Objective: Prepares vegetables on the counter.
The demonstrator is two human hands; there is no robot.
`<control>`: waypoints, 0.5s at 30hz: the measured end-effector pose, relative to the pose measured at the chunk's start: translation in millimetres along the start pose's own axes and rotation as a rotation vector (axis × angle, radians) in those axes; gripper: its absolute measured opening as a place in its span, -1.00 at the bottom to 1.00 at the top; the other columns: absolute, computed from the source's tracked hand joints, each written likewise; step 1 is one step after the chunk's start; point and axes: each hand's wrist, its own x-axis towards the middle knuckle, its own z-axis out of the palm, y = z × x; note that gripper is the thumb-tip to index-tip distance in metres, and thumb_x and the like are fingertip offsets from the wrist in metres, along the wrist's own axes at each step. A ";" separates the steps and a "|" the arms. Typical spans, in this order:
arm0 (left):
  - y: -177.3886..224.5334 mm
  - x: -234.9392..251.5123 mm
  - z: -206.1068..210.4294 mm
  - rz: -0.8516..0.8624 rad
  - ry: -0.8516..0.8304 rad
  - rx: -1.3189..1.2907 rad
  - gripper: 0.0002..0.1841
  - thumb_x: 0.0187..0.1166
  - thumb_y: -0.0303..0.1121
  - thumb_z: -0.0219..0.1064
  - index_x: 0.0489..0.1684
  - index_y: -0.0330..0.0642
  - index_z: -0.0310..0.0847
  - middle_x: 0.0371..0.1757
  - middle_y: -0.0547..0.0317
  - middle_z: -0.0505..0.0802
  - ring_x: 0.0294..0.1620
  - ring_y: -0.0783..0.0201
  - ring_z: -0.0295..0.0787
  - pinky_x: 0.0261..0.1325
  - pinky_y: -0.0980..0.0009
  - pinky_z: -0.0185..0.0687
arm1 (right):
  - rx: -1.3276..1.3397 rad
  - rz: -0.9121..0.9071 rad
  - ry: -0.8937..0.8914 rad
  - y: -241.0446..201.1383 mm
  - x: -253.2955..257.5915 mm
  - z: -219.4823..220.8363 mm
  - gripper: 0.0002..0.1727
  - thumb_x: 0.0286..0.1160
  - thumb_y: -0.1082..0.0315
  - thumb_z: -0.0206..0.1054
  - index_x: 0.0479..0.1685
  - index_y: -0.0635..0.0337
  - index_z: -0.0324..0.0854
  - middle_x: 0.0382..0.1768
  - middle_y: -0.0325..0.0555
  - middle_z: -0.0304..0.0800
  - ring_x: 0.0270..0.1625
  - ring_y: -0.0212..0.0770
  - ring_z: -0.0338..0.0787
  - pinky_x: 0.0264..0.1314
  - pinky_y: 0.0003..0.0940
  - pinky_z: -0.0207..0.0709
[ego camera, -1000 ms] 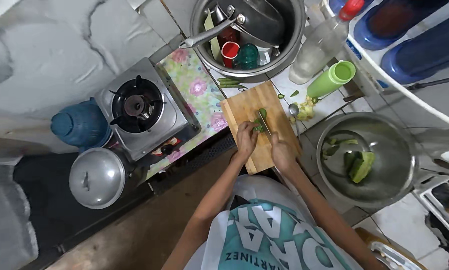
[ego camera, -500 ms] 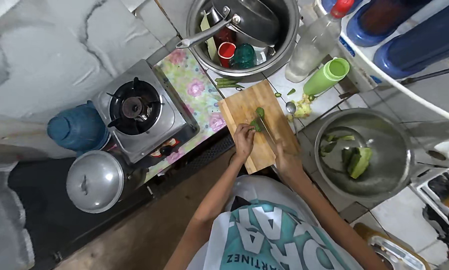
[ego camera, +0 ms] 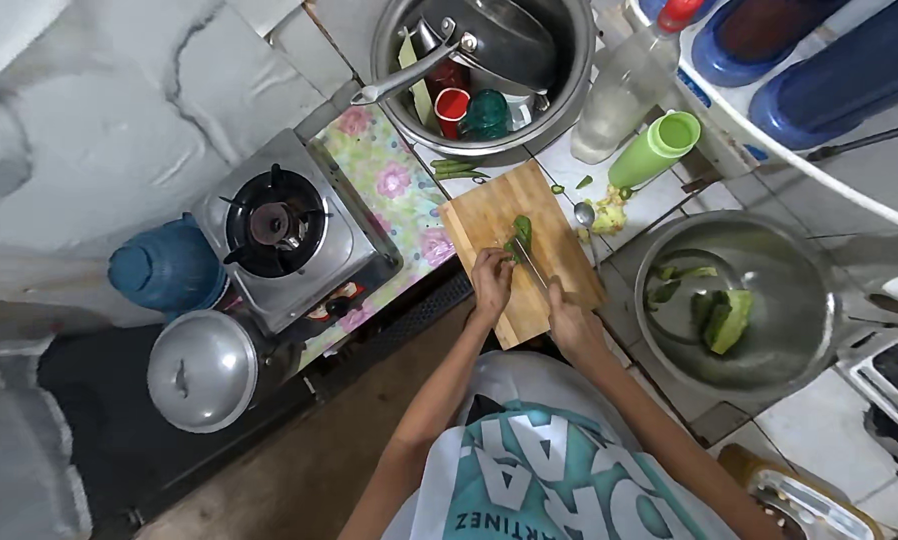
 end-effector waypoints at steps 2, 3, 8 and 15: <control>0.1 -0.5 0.6 -0.003 0.009 0.000 -0.82 0.54 -0.45 0.46 0.00 -0.29 0.83 0.19 -0.09 0.81 0.21 0.08 0.77 0.33 0.15 0.67 | -0.006 -0.018 -0.022 -7.3 12.9 -6.6 -0.44 0.78 0.45 -0.02 0.76 0.27 0.14 -0.11 0.32 0.83 0.06 0.36 0.85 0.13 0.21 0.65; 0.7 -0.7 0.8 -0.003 0.011 0.001 -0.82 0.54 -0.44 0.45 0.00 -0.29 0.83 0.19 -0.08 0.81 0.21 0.09 0.77 0.33 0.15 0.67 | -0.008 -0.022 -0.026 -11.8 20.8 -10.3 -0.46 0.80 0.43 -0.03 0.74 0.26 0.15 -0.11 0.31 0.83 0.07 0.36 0.85 0.14 0.20 0.65; 0.0 0.6 -0.5 0.016 0.002 0.007 -0.83 0.52 -0.45 0.45 -0.05 -0.31 0.83 0.17 -0.09 0.82 0.17 0.10 0.79 0.30 0.17 0.69 | 0.022 -0.065 0.057 -22.3 61.6 -6.2 -0.56 0.78 0.42 0.02 0.59 0.24 0.28 0.02 0.35 0.79 0.10 0.39 0.83 0.12 0.26 0.64; 17.0 8.6 -14.3 -0.186 -0.057 -0.106 -0.51 0.51 -0.48 0.46 0.46 -0.27 0.59 0.36 -0.28 0.65 0.19 0.01 0.74 0.23 0.19 0.72 | 0.188 -0.082 0.131 23.9 30.2 -8.7 -0.47 0.79 0.33 0.08 0.67 0.34 0.25 0.09 0.41 0.77 0.20 0.38 0.80 0.29 0.26 0.60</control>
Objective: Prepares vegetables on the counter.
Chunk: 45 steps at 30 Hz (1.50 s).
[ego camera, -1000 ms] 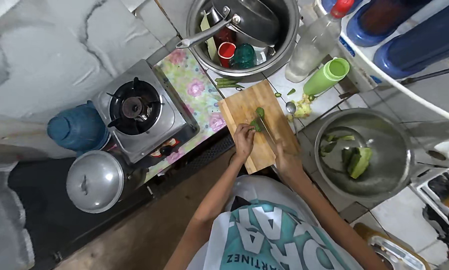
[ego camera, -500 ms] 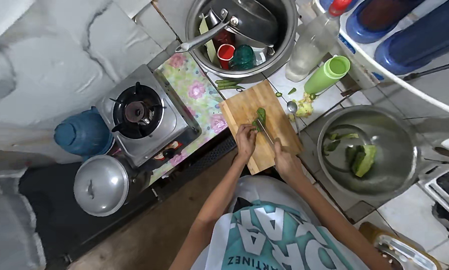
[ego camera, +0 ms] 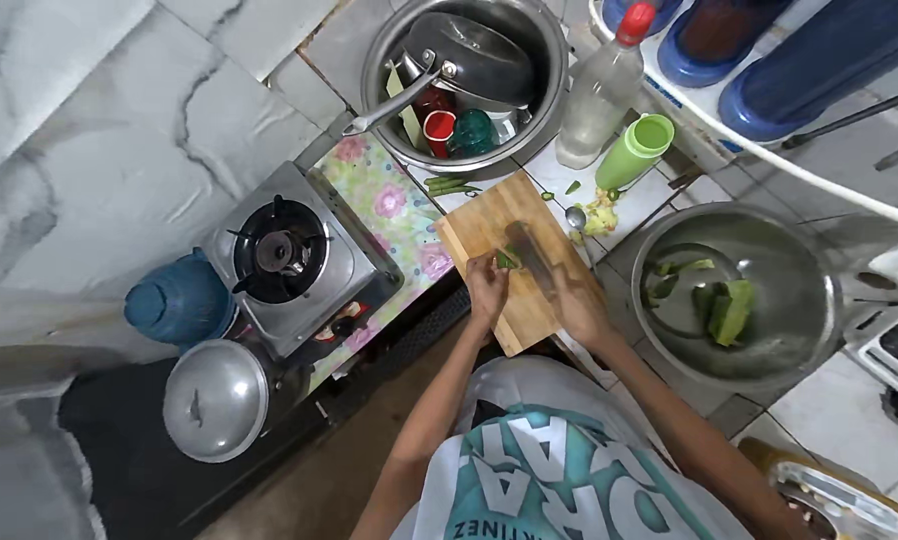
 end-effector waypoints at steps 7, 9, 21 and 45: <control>38.0 26.8 19.4 -0.099 -0.213 0.217 0.17 0.08 -0.45 0.75 0.88 0.12 0.07 0.62 -0.56 0.30 0.48 -0.48 0.40 0.39 -0.25 0.51 | 0.230 0.153 -0.073 28.7 39.2 -16.6 -0.38 0.82 0.26 0.12 0.77 0.21 0.07 0.12 0.40 0.75 0.18 0.35 0.80 0.28 0.29 0.60; 43.4 38.1 23.3 -0.100 -0.257 0.263 0.09 0.03 -0.49 0.76 0.79 0.02 0.25 0.62 -0.53 0.31 0.48 -0.46 0.40 0.39 -0.23 0.53 | 0.179 0.099 -0.099 27.5 38.3 -10.1 -0.43 0.79 0.19 0.12 0.71 0.16 0.18 0.07 0.35 0.78 0.18 0.34 0.80 0.27 0.32 0.58; 102.1 -6.4 110.6 0.193 -0.542 0.117 -0.13 0.12 -0.68 0.57 0.60 -0.36 0.27 0.48 -0.43 0.48 0.32 -0.13 0.63 0.26 0.04 0.68 | 0.408 0.263 0.117 79.3 -85.9 -31.1 -0.41 0.84 0.27 0.02 0.81 0.17 0.10 0.00 0.36 0.80 0.13 0.34 0.82 0.26 0.28 0.59; 100.7 -61.6 368.5 1.043 -1.219 0.989 -0.48 0.62 -0.67 0.16 0.57 -0.15 0.55 0.75 -0.25 0.39 0.81 -0.36 0.08 0.77 -0.40 -0.21 | 0.462 0.885 0.370 188.8 -256.8 4.2 -0.41 0.75 0.35 0.12 0.70 0.41 0.19 -0.26 0.28 0.82 -0.19 0.24 0.87 0.00 0.21 0.69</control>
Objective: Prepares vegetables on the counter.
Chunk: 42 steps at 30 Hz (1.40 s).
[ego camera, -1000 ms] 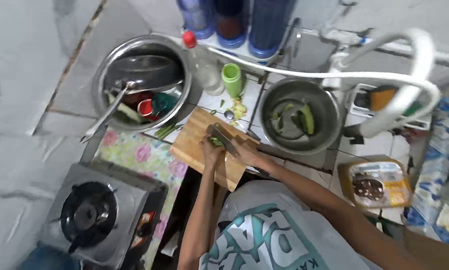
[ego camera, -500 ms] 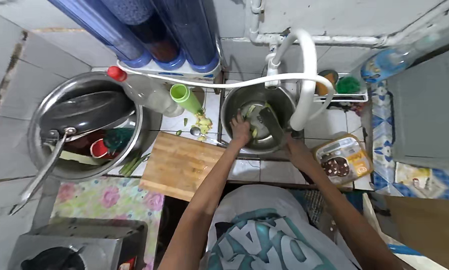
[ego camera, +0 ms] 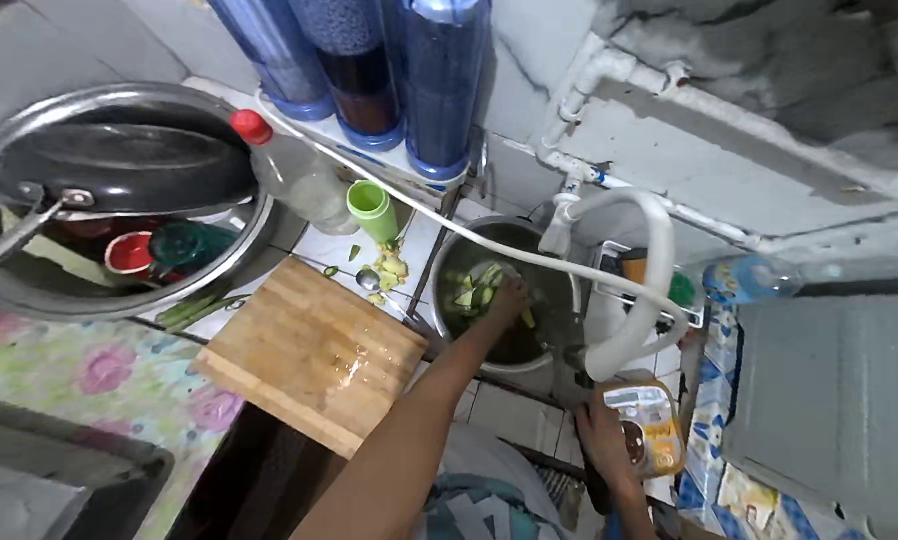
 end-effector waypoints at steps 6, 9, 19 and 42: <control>-1.1 -32.9 -20.5 -0.115 -0.182 0.001 -0.43 0.57 -0.53 0.34 0.64 -0.16 0.46 0.73 -0.32 0.39 0.84 -0.40 -0.02 0.73 -0.53 -0.31 | 0.033 -0.012 -0.058 -10.1 2.4 -2.9 -0.40 0.79 0.36 0.08 0.74 0.42 0.10 -0.27 0.22 0.80 -0.24 0.14 0.85 -0.05 0.13 0.70; -22.4 -49.8 -33.6 -0.137 -0.066 -0.383 -0.36 0.42 -0.25 0.57 0.52 -0.22 0.53 0.48 -0.30 0.65 0.61 -0.30 0.44 0.62 -0.31 0.24 | 0.065 -0.045 -0.065 -13.2 6.6 -5.0 -0.38 0.77 0.38 0.07 0.75 0.43 0.07 -0.23 0.24 0.79 -0.22 0.13 0.84 -0.02 0.12 0.69; -32.7 -157.8 -68.3 -0.367 0.569 -1.857 -0.57 0.67 -0.55 0.26 0.51 -0.24 0.35 0.06 -0.02 0.77 -0.14 0.24 0.75 -0.09 0.29 0.73 | 0.180 -0.176 -0.128 -60.0 4.3 10.8 -0.35 0.80 0.39 0.04 0.80 0.43 -0.04 -0.18 0.18 0.78 -0.26 -0.04 0.85 -0.10 -0.04 0.77; -130.6 -322.8 -14.5 -0.996 0.881 -0.347 -0.26 0.23 -0.34 0.67 0.55 0.01 0.55 0.52 -0.41 0.47 0.48 -0.43 0.43 0.28 -0.31 0.55 | -0.391 -0.554 -0.582 -192.5 2.5 104.3 -0.34 0.88 0.22 -0.01 0.88 0.20 -0.08 -0.12 0.19 0.81 -0.14 0.11 0.88 0.07 0.10 0.73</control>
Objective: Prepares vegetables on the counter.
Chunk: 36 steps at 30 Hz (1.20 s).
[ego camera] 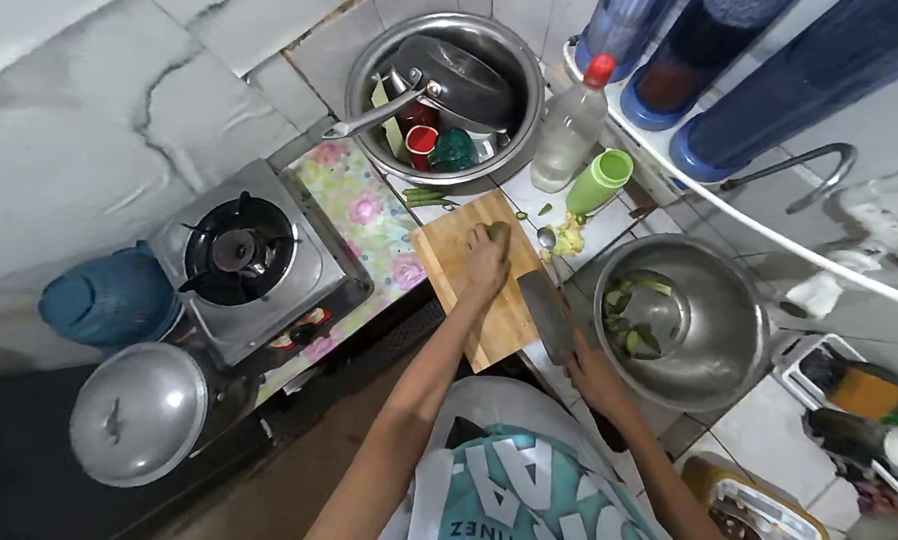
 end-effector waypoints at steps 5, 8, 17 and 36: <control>17.2 10.2 10.2 0.041 -0.005 -0.131 -0.09 0.31 -0.14 0.68 0.77 0.02 0.30 0.67 -0.34 0.39 0.57 -0.43 0.35 0.36 -0.40 0.43 | 0.077 0.002 0.077 10.5 -2.1 -0.2 -0.35 0.87 0.29 -0.02 0.84 0.37 -0.07 -0.22 0.19 0.79 -0.25 0.05 0.86 -0.06 0.06 0.75; -4.1 -5.0 11.0 0.028 0.080 -0.180 -0.16 0.31 -0.17 0.67 0.72 0.08 0.39 0.74 -0.30 0.32 0.65 -0.42 0.27 0.41 -0.38 0.40 | 0.023 0.003 0.097 10.7 0.4 -2.4 -0.40 0.87 0.28 -0.01 0.78 0.35 0.03 -0.27 0.18 0.79 -0.27 0.08 0.86 -0.08 0.09 0.73; -29.1 -64.6 7.0 -0.339 -0.064 -0.408 -0.45 0.56 -0.30 0.45 0.57 -0.16 0.54 0.49 -0.29 0.56 0.47 -0.16 0.57 0.48 0.02 0.57 | -0.188 -0.035 0.078 -36.1 46.2 9.1 -0.33 0.81 0.31 0.08 0.83 0.34 0.00 0.22 0.39 0.73 0.19 0.32 0.81 0.30 0.23 0.62; -35.2 -52.5 -4.9 -0.286 -0.146 -0.339 -0.50 0.56 -0.54 0.36 0.53 -0.08 0.60 0.56 -0.02 0.62 0.33 -0.10 0.71 0.27 -0.13 0.68 | -0.314 -0.103 0.094 -107.9 76.0 20.1 -0.48 0.85 0.35 -0.07 0.73 0.32 0.21 0.37 0.36 0.65 0.39 0.29 0.71 0.40 0.19 0.57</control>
